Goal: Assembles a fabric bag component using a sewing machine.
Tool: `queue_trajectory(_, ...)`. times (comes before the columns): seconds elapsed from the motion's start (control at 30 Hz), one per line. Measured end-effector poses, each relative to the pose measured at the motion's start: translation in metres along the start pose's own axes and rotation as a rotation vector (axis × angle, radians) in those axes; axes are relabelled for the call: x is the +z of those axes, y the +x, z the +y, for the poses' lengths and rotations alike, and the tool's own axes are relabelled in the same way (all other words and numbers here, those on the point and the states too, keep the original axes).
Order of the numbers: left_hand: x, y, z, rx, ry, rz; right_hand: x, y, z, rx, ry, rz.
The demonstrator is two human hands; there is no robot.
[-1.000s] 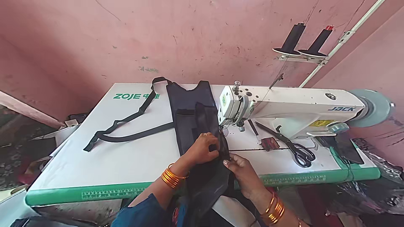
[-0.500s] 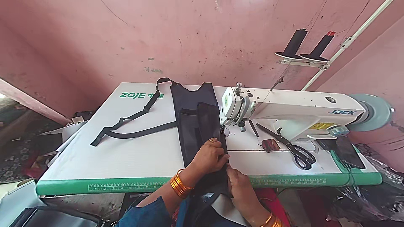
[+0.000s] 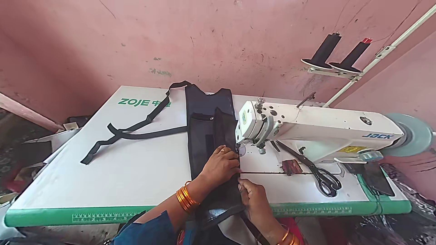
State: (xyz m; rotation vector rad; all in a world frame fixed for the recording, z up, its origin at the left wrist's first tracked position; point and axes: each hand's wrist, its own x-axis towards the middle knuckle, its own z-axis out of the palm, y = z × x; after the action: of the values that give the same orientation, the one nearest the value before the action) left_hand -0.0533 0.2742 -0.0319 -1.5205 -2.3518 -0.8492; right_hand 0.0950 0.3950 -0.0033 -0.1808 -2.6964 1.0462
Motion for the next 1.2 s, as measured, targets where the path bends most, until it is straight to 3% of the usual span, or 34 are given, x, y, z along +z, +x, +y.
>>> queue_trajectory(0.2, 0.0, 0.028, -0.013, -0.174, -0.073, -0.023, -0.028, 0.043, -0.009, 0.362, 0.187, -0.268)
queue_trajectory(0.3, -0.003, 0.041, -0.021, -0.242, -0.095, -0.042, -0.016, 0.038, -0.011, 0.16, -0.035, -0.098)
queue_trajectory(0.4, -0.012, 0.051, -0.032, -0.301, -0.12, -0.162, 0.0, 0.039, -0.001, 0.051, -0.139, 0.003)
queue_trajectory(0.53, -0.02, 0.069, -0.041, -0.4, -0.086, -0.341, 0.003, 0.052, 0.0, 0.031, -0.177, -0.028)
queue_trajectory(0.67, -0.02, 0.068, -0.04, -0.421, -0.061, -0.26, -0.003, 0.063, -0.006, 0.13, -0.188, -0.144)
queue_trajectory(0.73, -0.019, 0.056, -0.03, -0.335, -0.019, -0.059, -0.007, 0.063, -0.001, 0.19, 0.01, -0.103)
queue_trajectory(0.8, -0.022, 0.038, -0.003, -0.299, -0.042, 0.17, -0.014, 0.057, 0.006, 0.424, 0.542, -0.064)
queue_trajectory(0.83, -0.028, 0.026, 0.017, -0.353, -0.102, 0.167, -0.017, 0.049, 0.009, 0.55, 0.802, -0.035)
queue_trajectory(0.87, -0.039, 0.016, 0.038, -0.444, -0.182, 0.057, -0.02, 0.039, 0.012, 0.622, 0.955, -0.028)
queue_trajectory(0.93, -0.063, 0.009, 0.066, -0.602, -0.275, -0.361, -0.023, 0.017, 0.012, 0.664, 1.039, -0.051)
queue_trajectory(0.97, -0.067, 0.01, 0.075, -0.633, -0.228, -0.508, -0.023, 0.006, 0.01, 0.658, 1.035, -0.06)
queue_trajectory(1.0, -0.066, 0.01, 0.083, -0.633, -0.156, -0.535, -0.022, -0.002, 0.008, 0.637, 1.011, -0.064)
queue_trajectory(1.1, -0.045, 0.002, 0.098, -0.37, 0.109, -0.196, -0.021, -0.023, 0.006, 0.495, 0.851, -0.055)
queue_trajectory(1.2, -0.005, -0.025, 0.111, -0.229, 0.227, -0.086, -0.01, -0.05, 0.02, 0.115, 0.406, 0.037)
